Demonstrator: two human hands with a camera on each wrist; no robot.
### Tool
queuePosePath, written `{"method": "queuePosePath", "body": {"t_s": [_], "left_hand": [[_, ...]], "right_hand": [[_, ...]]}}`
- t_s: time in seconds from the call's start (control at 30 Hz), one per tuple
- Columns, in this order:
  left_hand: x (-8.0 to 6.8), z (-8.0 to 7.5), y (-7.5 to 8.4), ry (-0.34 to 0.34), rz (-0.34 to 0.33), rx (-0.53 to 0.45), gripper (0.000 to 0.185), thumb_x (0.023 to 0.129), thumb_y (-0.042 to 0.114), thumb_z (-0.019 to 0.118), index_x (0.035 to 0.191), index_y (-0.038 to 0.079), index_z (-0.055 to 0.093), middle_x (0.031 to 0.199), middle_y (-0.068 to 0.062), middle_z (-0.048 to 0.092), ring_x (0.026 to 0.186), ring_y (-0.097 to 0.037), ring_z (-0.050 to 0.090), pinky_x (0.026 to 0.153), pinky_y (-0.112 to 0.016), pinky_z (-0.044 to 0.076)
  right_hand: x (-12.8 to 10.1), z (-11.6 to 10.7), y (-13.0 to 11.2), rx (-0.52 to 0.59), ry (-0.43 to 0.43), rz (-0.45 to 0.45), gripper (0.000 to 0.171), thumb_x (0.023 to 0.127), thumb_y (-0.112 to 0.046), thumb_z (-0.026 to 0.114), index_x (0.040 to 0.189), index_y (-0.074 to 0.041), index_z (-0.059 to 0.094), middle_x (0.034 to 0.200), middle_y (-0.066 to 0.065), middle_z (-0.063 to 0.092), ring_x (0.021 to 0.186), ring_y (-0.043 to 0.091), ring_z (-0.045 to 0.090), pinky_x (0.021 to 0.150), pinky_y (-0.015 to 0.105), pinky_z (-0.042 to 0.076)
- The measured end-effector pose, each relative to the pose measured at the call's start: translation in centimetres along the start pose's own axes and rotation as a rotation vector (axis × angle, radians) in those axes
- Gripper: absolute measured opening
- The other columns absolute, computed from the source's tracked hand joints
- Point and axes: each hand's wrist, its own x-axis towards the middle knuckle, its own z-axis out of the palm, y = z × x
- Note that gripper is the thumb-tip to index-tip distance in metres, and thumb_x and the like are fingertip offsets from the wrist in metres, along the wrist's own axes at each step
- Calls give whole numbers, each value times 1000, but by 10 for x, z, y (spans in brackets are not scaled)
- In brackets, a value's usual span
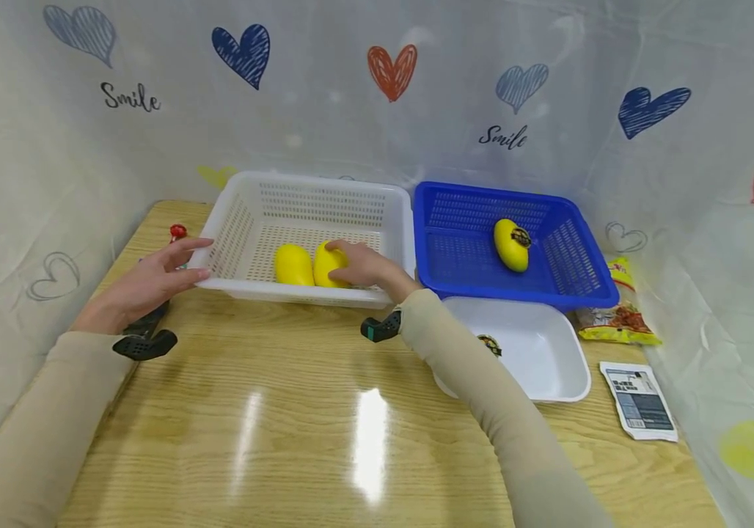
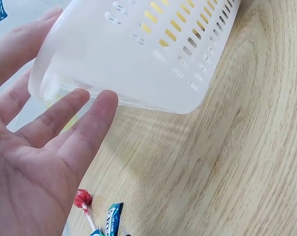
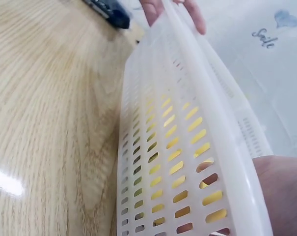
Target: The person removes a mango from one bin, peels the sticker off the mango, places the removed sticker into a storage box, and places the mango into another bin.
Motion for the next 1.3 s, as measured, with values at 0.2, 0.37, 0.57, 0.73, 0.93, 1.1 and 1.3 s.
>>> {"method": "queuePosePath", "body": {"t_s": [0.2, 0.37, 0.57, 0.73, 0.93, 1.1, 1.3], "left_hand": [[-1, -2, 0, -2, -6, 45, 65, 100, 27, 59, 155, 20, 25, 152, -10, 29, 113, -5, 51, 88, -21, 47], [-1, 0, -1, -2, 9, 74, 64, 100, 28, 58, 155, 21, 25, 152, -11, 30, 113, -3, 51, 88, -19, 46], [-3, 1, 0, 28, 26, 155, 65, 101, 30, 57, 155, 20, 24, 155, -11, 24, 120, -10, 45, 83, -12, 43], [-5, 2, 0, 45, 14, 223, 70, 99, 32, 59, 156, 21, 21, 157, -10, 18, 132, -28, 36, 80, -11, 41], [-6, 3, 0, 52, 19, 229, 71, 98, 34, 60, 156, 20, 22, 156, -11, 21, 133, -32, 38, 80, -12, 42], [-6, 4, 1, 59, 11, 232, 71, 97, 37, 61, 156, 23, 24, 155, -9, 24, 131, -31, 40, 81, -14, 42], [-5, 3, -2, 53, 22, 216, 71, 97, 36, 62, 156, 24, 24, 156, -9, 22, 131, -26, 41, 82, -15, 43]], "right_hand": [[-7, -2, -4, -15, -18, -28, 62, 98, -27, 58, 154, -20, 32, 157, 7, 32, 142, 26, 30, 115, 42, 25], [-32, -9, 1, 19, 114, -95, 54, 100, -25, 55, 151, -13, 38, 153, 7, 39, 125, 26, 53, 105, 39, 40], [-100, -28, 24, 206, 253, -110, 47, 101, -30, 55, 145, -15, 46, 148, 2, 45, 120, 21, 57, 94, 39, 49], [-152, -51, 67, 267, 402, -27, 46, 100, -36, 56, 140, -13, 51, 140, 5, 52, 121, 24, 55, 98, 44, 45], [-173, -87, 138, 244, 550, 152, 51, 102, -40, 51, 142, -10, 48, 140, 13, 50, 128, 32, 47, 103, 51, 38], [-168, -111, 193, 193, 521, 299, 59, 102, -39, 49, 148, -3, 38, 145, 21, 43, 131, 39, 40, 108, 55, 32], [-157, -123, 221, 166, 329, 390, 73, 103, -38, 47, 155, 2, 13, 153, 31, 25, 138, 47, 25, 110, 61, 22]]}}
